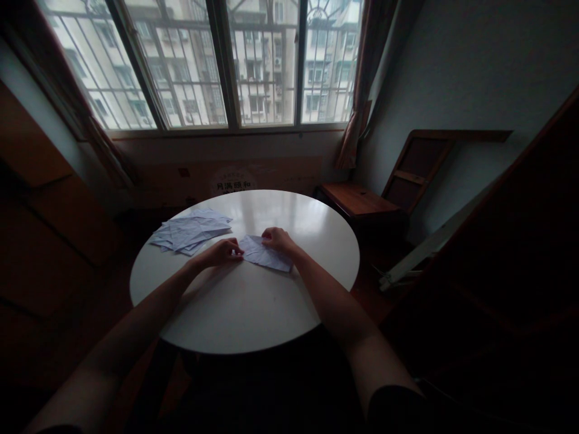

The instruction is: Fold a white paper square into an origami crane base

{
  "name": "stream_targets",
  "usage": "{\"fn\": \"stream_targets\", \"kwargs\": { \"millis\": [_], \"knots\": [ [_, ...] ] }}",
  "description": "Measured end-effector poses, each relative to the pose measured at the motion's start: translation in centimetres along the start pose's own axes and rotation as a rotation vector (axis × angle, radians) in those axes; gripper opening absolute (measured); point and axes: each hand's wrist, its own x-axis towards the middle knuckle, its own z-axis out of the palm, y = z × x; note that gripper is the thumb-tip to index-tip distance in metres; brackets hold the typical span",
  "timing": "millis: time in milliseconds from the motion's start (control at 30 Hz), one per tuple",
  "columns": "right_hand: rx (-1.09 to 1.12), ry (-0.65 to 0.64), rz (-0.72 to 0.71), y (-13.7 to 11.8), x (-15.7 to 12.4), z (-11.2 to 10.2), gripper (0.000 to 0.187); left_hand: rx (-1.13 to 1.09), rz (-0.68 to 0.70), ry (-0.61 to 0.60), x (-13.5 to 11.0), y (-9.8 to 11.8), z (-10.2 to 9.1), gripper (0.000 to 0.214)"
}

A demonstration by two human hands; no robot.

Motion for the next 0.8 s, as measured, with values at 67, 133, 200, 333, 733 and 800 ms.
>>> {"fn": "stream_targets", "kwargs": {
  "millis": [67, 133, 200, 333, 733, 800],
  "knots": [
    [0.023, 0.004, -0.005, 0.0, 0.0, 0.1, 0.024, -0.020, 0.021, 0.017, 0.0, -0.2, 0.1, 0.036],
    [0.052, 0.017, -0.021, 0.0, 0.1, 0.2, 0.022, -0.044, 0.085, 0.049, 0.0, -0.1, 0.2, 0.033],
    [0.094, 0.033, -0.057, -0.1, 0.1, 0.4, 0.021, -0.059, 0.170, 0.078, 0.0, 0.3, 0.2, 0.029],
    [0.168, 0.063, -0.148, -0.4, 0.2, 0.6, 0.019, -0.047, 0.227, 0.065, 0.1, 0.9, 0.1, 0.033],
    [0.017, 0.060, -0.026, -0.3, 0.0, -0.2, 0.012, 0.072, 0.114, -0.002, 0.0, 0.4, 0.0, 0.039],
    [-0.037, 0.037, 0.032, -0.5, -0.2, -0.6, 0.015, 0.098, 0.083, 0.010, -0.1, 0.4, -0.3, 0.038]
  ]
}}
